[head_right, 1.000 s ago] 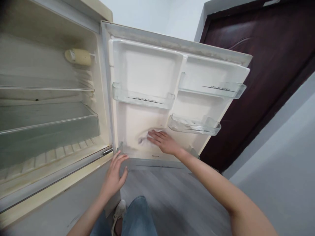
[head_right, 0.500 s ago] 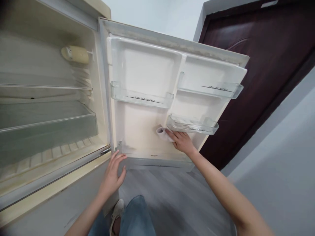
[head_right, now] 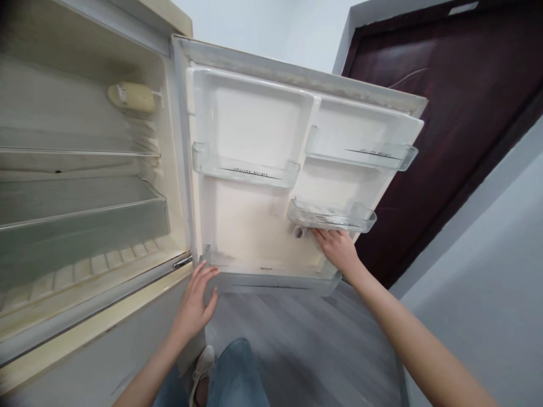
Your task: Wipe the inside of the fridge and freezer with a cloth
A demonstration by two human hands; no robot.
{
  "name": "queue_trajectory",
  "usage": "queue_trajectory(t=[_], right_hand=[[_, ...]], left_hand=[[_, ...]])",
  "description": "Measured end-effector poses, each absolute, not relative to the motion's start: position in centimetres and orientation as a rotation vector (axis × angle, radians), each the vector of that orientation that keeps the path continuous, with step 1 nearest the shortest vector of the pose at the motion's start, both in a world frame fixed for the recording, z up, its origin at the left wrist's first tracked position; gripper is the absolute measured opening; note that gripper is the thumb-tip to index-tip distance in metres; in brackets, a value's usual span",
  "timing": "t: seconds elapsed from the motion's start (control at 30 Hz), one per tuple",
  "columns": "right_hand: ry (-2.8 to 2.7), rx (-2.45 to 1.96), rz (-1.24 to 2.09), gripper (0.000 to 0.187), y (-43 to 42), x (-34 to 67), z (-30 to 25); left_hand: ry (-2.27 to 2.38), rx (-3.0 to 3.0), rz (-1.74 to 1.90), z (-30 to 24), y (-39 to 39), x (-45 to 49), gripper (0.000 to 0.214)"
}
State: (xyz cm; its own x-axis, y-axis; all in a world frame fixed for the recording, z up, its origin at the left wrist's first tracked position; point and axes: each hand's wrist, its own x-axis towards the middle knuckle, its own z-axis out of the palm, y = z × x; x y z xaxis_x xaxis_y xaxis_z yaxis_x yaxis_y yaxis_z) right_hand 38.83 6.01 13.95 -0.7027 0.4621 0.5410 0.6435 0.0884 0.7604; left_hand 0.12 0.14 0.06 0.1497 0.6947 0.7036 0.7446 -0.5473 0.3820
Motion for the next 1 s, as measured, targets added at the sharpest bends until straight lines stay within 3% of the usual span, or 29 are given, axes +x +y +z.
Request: queue_trajectory(t=[0.3,0.5,0.73,1.0], right_hand=[[-2.015,-1.599,-1.509,0.024,3.7,37.1,13.2],[-2.316,-1.347,-1.381,0.043,4.4,39.4,10.0],[-2.225,-1.329,-1.235,0.053,6.0,37.7,12.6],[-2.66,-0.884,-1.033,0.075,7.8,35.5,10.0]], left_hand=[[-1.467,-2.332,-1.385,0.2,0.1,0.1,0.04],[-1.466,-2.355,-1.385,0.1,0.0,0.2,0.041],[-1.472,-2.339,-1.398,-0.1,0.1,0.3,0.04],[-1.46,-2.358,-1.394,0.1,0.0,0.1,0.04]])
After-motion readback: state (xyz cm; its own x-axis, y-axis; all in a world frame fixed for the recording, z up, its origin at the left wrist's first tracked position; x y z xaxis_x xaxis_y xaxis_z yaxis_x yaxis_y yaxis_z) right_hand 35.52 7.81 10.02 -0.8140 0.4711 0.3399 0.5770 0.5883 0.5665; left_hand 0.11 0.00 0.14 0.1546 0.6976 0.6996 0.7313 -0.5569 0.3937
